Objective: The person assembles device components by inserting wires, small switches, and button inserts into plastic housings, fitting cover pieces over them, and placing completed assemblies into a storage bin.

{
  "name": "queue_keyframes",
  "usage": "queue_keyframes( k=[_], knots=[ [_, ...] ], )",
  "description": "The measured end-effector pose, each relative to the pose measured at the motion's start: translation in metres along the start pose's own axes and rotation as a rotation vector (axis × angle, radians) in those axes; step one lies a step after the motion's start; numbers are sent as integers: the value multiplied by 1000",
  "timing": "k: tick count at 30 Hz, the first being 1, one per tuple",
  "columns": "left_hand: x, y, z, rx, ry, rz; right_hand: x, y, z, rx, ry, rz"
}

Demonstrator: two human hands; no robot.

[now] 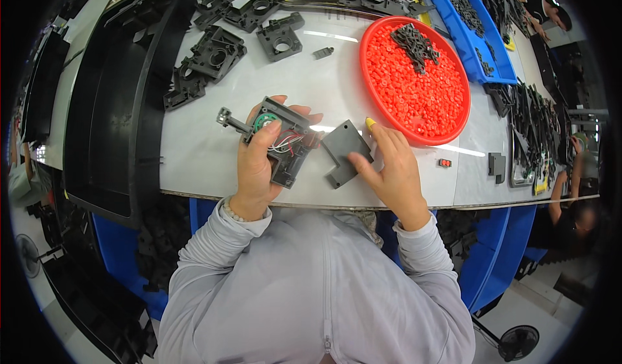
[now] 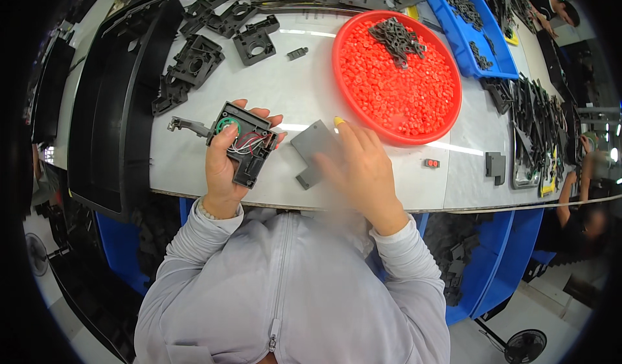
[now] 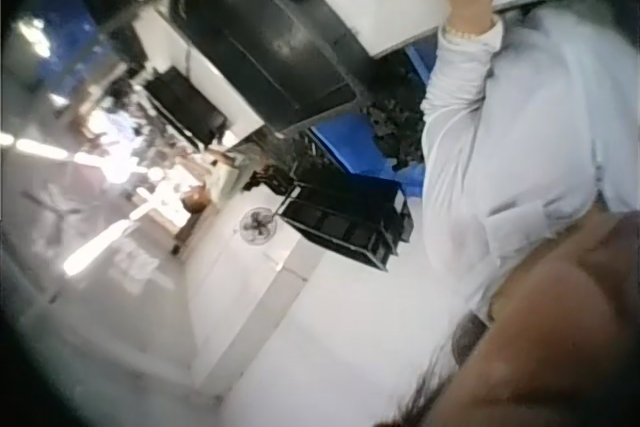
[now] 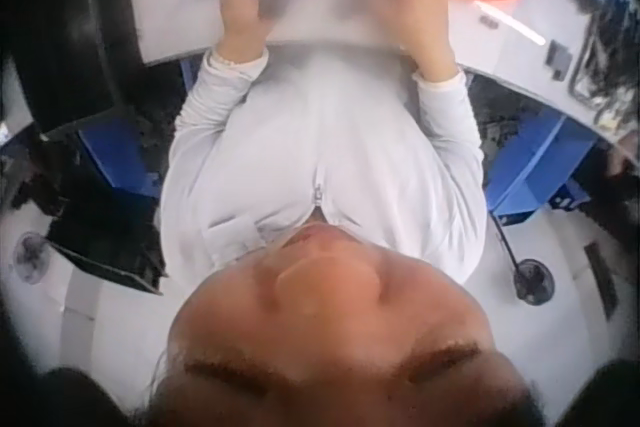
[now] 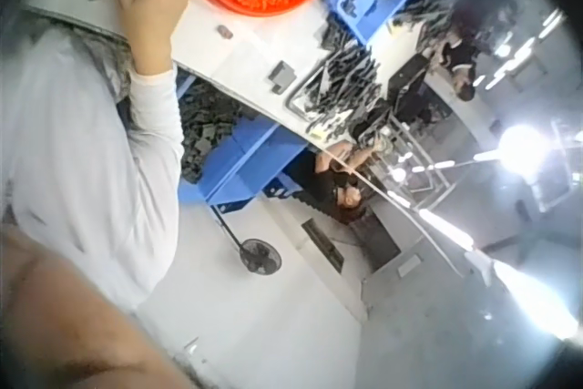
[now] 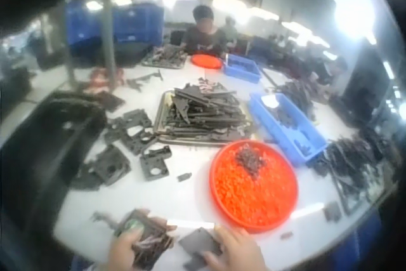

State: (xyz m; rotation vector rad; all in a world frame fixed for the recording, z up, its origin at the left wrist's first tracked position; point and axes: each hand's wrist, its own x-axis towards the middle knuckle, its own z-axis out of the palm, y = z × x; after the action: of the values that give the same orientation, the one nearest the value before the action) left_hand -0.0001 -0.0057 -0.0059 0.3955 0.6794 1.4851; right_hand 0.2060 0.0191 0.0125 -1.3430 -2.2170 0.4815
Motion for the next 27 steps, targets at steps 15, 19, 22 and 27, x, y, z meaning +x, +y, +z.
queue_keyframes(
  k=[15,19,22,27],
  knots=[
    [3,-3,-2,102,-103,120,19,5,9,322,70,37],
    [5,-10,2,53,-202,185,28,-20,-12,753,137,39],
    [1,-9,5,-19,-171,93,39,-45,-21,415,61,-302],
    [-1,-12,7,80,-138,97,48,-64,-15,271,85,-446]
  ],
)
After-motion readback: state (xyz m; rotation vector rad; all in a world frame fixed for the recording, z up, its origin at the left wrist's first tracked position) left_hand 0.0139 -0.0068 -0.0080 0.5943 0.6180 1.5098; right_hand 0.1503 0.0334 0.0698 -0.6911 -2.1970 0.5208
